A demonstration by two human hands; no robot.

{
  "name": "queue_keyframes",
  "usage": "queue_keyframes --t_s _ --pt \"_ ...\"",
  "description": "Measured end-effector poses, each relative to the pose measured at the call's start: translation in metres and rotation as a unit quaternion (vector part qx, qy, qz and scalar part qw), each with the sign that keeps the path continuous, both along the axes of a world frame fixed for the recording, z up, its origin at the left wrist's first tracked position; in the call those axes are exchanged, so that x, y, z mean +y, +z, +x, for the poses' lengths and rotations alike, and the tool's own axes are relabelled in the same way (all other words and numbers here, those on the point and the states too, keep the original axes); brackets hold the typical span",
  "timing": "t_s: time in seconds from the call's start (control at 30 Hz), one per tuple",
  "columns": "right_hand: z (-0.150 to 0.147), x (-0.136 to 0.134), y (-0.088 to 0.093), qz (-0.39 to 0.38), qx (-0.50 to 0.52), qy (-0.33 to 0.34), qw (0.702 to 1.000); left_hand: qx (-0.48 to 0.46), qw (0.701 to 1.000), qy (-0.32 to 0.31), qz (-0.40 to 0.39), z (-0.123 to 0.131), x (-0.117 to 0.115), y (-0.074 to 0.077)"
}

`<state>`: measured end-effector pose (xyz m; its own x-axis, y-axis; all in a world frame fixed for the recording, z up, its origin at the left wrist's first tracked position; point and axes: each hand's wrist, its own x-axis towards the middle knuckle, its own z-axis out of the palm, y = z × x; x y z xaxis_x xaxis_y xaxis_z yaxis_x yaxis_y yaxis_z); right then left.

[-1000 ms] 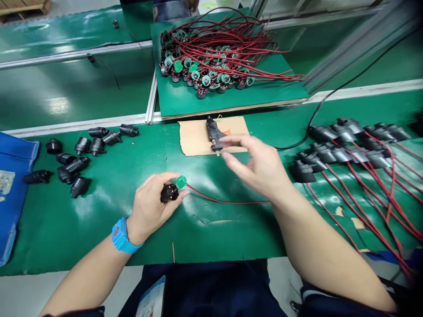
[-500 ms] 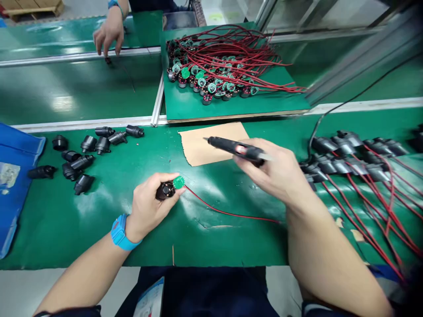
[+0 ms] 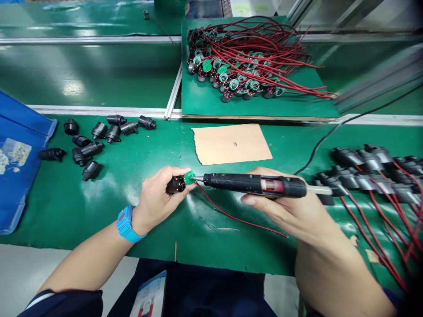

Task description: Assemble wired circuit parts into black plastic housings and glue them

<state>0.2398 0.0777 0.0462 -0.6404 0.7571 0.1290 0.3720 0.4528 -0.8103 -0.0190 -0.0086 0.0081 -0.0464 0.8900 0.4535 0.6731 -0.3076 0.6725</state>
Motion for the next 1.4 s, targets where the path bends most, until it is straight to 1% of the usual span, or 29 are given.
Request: queue_keyframes --t_s 0.17,0.27,0.43,0.57,0.63,0.67,0.73,0.77,0.8,0.83,0.87,0.97,1.07,1.2,1.27,1.33,1.37,1.4 --pt "-0.005 -0.004 0.005 -0.016 -0.015 -0.004 1.000 0.003 1.000 -0.010 0.011 0.000 0.000 0.001" --pt "-0.005 -0.005 0.004 -0.008 -0.025 -0.013 1.000 0.005 1.000 -0.011 0.008 -0.001 -0.001 0.000" --pt "-0.003 -0.006 0.007 0.049 -0.042 -0.014 0.998 0.021 1.000 -0.004 0.013 -0.001 0.000 -0.002" --pt "-0.004 -0.013 0.010 0.117 -0.075 -0.010 0.990 0.038 0.999 0.000 0.015 -0.002 0.001 -0.003" --pt "-0.004 -0.017 0.007 0.171 -0.116 -0.005 0.978 0.039 0.999 -0.008 0.014 -0.001 0.000 -0.003" --pt "-0.003 -0.017 0.003 0.208 -0.149 -0.010 0.967 0.037 0.999 -0.011 0.014 0.000 0.000 -0.002" --pt "-0.001 -0.011 -0.006 0.283 -0.224 -0.043 0.932 0.030 0.999 -0.013 0.015 0.001 -0.001 0.000" --pt "0.001 -0.005 -0.012 0.307 -0.252 -0.063 0.915 0.024 1.000 -0.013 0.015 0.001 -0.001 0.000" --pt "0.003 0.003 -0.017 0.319 -0.269 -0.080 0.905 0.020 1.000 -0.012 0.014 0.001 -0.002 0.001" --pt "0.006 0.012 -0.023 0.318 -0.274 -0.088 0.903 0.017 1.000 -0.008 0.012 0.001 -0.002 0.002" --pt "0.008 0.021 -0.028 0.307 -0.272 -0.085 0.908 0.015 1.000 -0.003 0.009 0.000 -0.003 0.002" --pt "0.017 0.044 -0.041 0.263 -0.268 -0.054 0.925 0.018 1.000 0.011 0.009 -0.001 -0.003 0.001" --pt "0.021 0.055 -0.053 0.237 -0.285 -0.028 0.928 0.019 1.000 0.013 0.011 -0.002 -0.004 0.000" --pt "0.020 0.061 -0.064 0.228 -0.294 -0.021 0.928 0.007 1.000 0.013 -0.009 0.001 -0.006 -0.001" --pt "0.015 0.060 -0.061 0.237 -0.267 -0.046 0.933 0.002 1.000 0.013 -0.016 0.004 -0.007 0.000" --pt "0.006 0.051 -0.051 0.229 -0.185 -0.078 0.953 -0.001 1.000 0.010 -0.015 0.006 -0.008 0.000" --pt "-0.001 0.043 -0.044 0.195 -0.124 -0.077 0.970 -0.004 1.000 0.008 -0.014 0.007 -0.008 0.000" --pt "-0.009 0.033 -0.036 0.131 -0.056 -0.054 0.988 -0.007 1.000 0.005 -0.011 0.007 -0.008 0.000"
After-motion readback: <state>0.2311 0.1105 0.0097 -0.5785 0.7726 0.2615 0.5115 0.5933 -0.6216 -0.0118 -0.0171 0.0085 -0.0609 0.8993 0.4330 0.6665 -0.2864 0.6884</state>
